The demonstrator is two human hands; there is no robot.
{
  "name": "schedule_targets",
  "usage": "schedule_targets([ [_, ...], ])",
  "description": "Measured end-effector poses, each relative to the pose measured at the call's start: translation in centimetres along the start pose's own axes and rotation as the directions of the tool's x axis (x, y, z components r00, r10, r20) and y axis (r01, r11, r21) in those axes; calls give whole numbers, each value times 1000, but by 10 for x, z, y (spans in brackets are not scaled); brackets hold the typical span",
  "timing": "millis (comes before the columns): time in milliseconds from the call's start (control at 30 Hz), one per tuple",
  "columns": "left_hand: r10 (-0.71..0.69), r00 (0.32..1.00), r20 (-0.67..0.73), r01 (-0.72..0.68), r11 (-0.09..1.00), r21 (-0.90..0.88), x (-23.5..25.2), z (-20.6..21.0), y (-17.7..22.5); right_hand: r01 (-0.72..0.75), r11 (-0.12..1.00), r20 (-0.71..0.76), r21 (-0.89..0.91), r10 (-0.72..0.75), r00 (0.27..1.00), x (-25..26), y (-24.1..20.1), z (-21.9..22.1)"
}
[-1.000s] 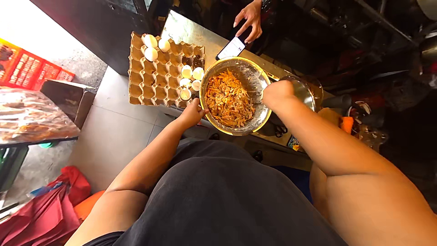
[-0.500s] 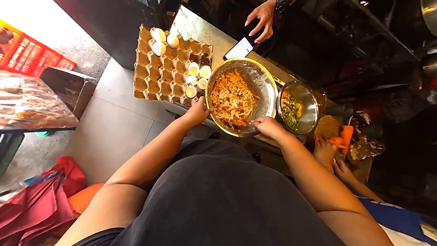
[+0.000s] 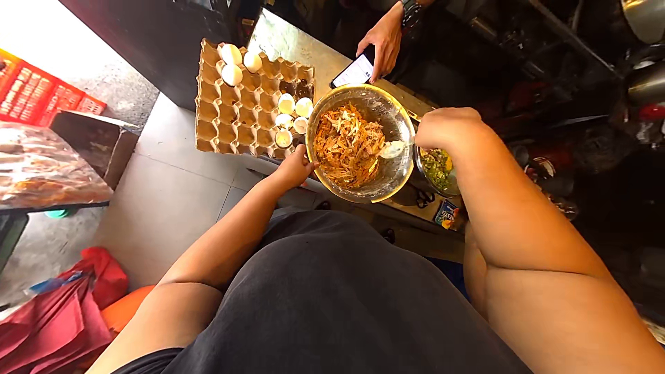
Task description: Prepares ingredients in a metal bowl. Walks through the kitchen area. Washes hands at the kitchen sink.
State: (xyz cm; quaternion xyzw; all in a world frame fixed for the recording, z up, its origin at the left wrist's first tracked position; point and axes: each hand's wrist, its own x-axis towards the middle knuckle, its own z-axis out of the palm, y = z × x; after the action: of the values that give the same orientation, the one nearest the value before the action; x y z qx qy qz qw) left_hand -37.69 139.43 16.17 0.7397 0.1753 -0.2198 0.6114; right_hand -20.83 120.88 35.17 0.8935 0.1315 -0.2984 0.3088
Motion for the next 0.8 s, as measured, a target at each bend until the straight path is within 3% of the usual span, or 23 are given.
schedule_targets([
  [167,5,1000,-4,-5,1000,0,-2,1,2,43,992,146,-114,-26,989,19,-20,67],
  [300,-13,1000,-13,13,1000,14,-2,1,0,204,967,143,153,-226,964,20,-36,112],
  [400,-31,999,-8,31,999,30,-1,2,5,215,881,58,422,-263,963,21,-62,147],
  [467,-32,999,-4,32,999,31,-2,1,6,177,765,62,619,-273,960,23,-83,154],
  [600,-24,1000,0,24,999,42,-2,1,5,-36,361,114,932,-196,974,22,-104,154],
  [700,-19,1000,-13,20,998,57,-2,0,6,-143,132,167,981,-191,967,20,-92,149],
  [800,-16,1000,-15,17,998,65,-2,0,4,-169,-6,164,986,-209,964,18,-64,149],
])
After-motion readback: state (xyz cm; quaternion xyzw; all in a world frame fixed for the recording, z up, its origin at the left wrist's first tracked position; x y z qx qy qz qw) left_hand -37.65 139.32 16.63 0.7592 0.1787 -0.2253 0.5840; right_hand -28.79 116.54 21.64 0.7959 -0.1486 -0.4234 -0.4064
